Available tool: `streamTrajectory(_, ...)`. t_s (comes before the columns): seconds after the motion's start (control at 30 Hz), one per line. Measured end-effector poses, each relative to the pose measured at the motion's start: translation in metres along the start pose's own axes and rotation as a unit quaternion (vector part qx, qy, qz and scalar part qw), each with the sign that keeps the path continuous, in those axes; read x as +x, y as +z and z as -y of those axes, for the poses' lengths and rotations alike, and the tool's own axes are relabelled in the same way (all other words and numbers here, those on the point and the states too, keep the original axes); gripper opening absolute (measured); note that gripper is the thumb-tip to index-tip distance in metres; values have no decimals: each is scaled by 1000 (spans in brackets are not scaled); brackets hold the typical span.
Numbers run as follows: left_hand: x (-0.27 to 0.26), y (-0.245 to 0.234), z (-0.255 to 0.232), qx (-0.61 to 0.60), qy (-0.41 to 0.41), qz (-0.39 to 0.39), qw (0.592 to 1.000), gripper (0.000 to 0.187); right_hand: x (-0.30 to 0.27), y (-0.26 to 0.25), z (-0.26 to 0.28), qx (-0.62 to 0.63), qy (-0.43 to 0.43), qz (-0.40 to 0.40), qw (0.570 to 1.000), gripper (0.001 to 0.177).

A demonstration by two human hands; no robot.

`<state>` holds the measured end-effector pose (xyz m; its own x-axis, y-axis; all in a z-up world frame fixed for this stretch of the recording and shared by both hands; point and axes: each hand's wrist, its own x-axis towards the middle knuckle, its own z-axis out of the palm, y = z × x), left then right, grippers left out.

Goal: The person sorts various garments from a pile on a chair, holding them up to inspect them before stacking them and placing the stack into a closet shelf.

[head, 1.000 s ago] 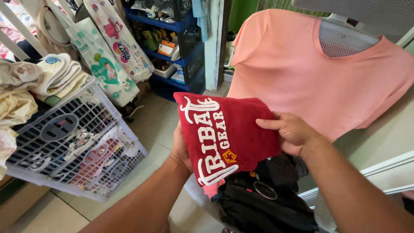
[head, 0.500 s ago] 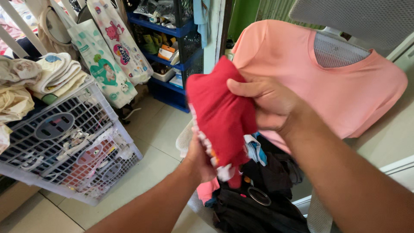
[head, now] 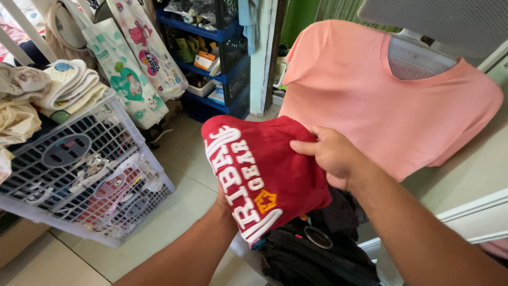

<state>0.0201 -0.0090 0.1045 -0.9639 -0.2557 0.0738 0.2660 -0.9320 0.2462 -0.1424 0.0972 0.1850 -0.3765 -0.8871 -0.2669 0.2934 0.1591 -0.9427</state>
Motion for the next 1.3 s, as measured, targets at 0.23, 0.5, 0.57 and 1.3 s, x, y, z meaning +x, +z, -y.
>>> streamTrajectory(0.23,-24,-25,11,19,-64,-140,988,78,-22,9,-45,-535,-120,-227,805,65)
streamTrajectory(0.5,-6,-56,54,138,-216,-180,950,48,-41,48,-83,-244,13,-120,962,90)
streamTrajectory(0.57,7,-66,65,149,-267,-199,931,46,-29,34,-104,-113,-21,-192,975,75)
streamTrajectory(1.3,20,-69,52,570,-339,-358,657,71,-5,-181,-271,-152,367,-385,833,48)
